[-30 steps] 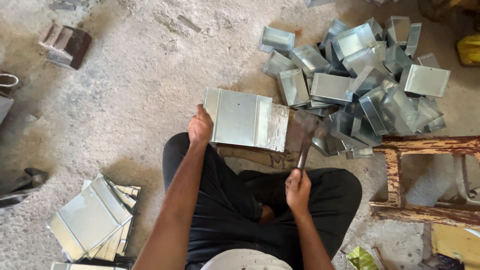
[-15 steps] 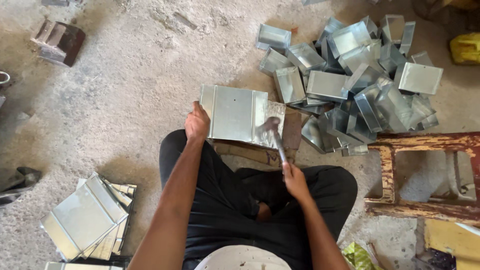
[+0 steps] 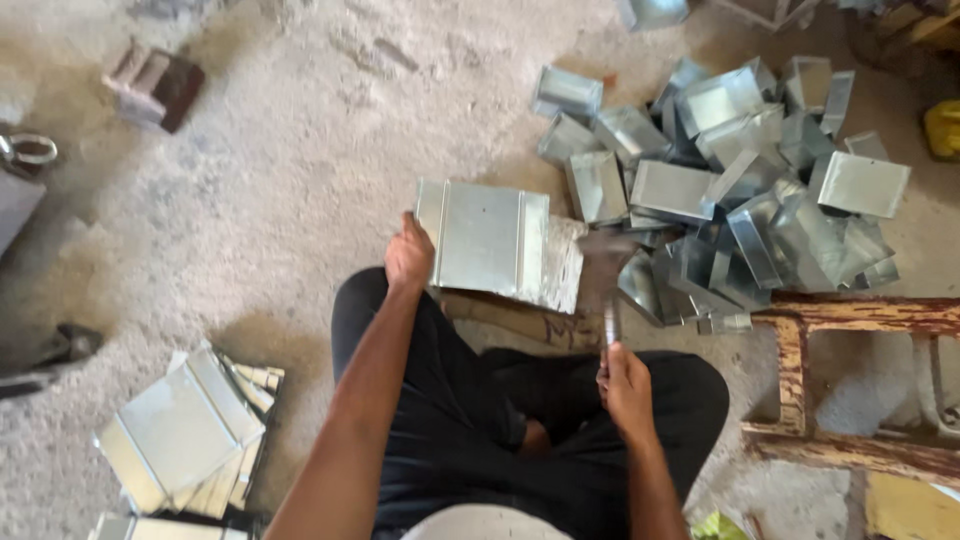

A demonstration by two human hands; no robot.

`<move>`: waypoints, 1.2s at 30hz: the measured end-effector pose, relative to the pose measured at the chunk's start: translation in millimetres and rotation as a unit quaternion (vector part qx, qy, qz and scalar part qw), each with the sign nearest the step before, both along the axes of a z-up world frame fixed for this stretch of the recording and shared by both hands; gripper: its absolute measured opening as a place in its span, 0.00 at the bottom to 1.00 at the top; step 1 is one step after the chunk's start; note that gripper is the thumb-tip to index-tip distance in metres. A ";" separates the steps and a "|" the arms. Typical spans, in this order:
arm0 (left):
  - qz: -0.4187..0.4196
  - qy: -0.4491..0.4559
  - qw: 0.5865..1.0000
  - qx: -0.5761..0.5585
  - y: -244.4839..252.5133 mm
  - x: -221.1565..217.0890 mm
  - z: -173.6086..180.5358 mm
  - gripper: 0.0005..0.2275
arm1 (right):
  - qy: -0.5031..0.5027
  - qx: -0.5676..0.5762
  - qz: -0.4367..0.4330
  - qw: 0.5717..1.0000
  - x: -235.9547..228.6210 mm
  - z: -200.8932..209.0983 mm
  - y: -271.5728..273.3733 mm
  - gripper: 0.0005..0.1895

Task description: The person sits cross-legged on the floor and uses a hammer to repeatedly strike a rectangular metal sheet placed on a wooden block. They adjust the sheet's position and orientation between strikes, working on a pile of similar metal pieces.

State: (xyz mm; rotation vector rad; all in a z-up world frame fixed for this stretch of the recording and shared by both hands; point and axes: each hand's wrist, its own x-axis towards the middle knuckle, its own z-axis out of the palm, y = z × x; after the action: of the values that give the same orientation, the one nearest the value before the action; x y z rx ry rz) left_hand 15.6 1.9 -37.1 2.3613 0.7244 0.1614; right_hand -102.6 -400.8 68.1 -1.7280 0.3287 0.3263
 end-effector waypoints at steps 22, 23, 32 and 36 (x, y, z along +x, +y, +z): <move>0.020 -0.001 0.999 -0.043 3.6 -1.3 16.9 0.12 | 0.001 -0.120 0.086 0.989 15.5 -24.9 5.9 0.27; 0.023 -0.014 0.999 -0.033 5.4 0.4 17.4 0.12 | 0.063 -0.077 0.046 0.994 12.5 -25.2 9.6 0.27; 0.015 0.010 0.999 -0.043 2.3 -0.2 12.1 0.14 | -0.082 -0.181 0.121 0.973 8.8 -23.4 8.9 0.26; 0.021 0.022 0.998 -0.047 0.8 -4.7 18.9 0.16 | -0.096 -0.107 0.047 0.988 -23.3 -28.1 29.1 0.26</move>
State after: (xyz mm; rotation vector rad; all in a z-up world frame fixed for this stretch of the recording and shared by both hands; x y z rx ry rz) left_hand 10.8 2.7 -18.1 2.2670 0.7855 0.0918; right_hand -125.9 -371.7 40.0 -1.9726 0.1443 0.1952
